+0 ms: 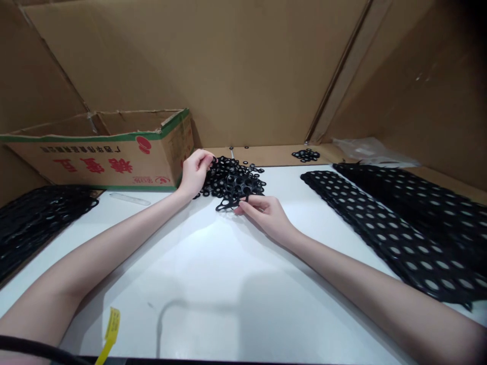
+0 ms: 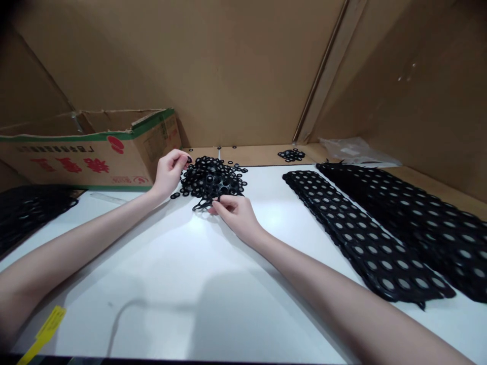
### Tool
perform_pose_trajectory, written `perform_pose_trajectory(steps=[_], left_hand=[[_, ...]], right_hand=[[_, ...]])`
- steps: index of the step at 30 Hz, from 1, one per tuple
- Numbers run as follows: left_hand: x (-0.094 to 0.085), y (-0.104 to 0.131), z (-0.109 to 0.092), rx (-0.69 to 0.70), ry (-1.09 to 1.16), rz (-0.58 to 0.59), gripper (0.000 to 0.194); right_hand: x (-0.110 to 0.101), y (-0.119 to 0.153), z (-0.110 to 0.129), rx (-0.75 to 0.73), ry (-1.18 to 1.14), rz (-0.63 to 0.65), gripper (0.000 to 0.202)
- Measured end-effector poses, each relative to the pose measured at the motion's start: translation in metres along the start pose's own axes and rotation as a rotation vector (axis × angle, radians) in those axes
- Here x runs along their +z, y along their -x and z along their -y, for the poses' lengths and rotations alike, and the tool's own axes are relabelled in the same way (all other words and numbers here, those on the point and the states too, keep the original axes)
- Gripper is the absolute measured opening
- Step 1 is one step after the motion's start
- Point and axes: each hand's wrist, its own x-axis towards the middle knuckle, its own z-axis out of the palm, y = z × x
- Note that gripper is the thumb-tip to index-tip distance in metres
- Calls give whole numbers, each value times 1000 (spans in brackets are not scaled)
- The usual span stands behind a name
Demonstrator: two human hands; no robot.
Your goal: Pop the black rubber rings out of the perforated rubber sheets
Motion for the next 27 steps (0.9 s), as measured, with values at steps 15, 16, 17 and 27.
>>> perform_pose_trajectory(steps=[15, 16, 17, 27], left_hand=[[-5, 22, -43, 399, -221, 702, 40], [-2, 23, -42, 405, -269, 673, 34], [0, 21, -42, 393, -290, 629, 27], [-52, -81, -126, 329, -308, 83, 6]], right_hand=[[-2, -3, -7, -84, -150, -88, 32], [-2, -3, -6, -91, -143, -102, 31], [-2, -3, -6, -103, -134, -127, 30], [1, 3, -2, -382, 205, 82, 17]])
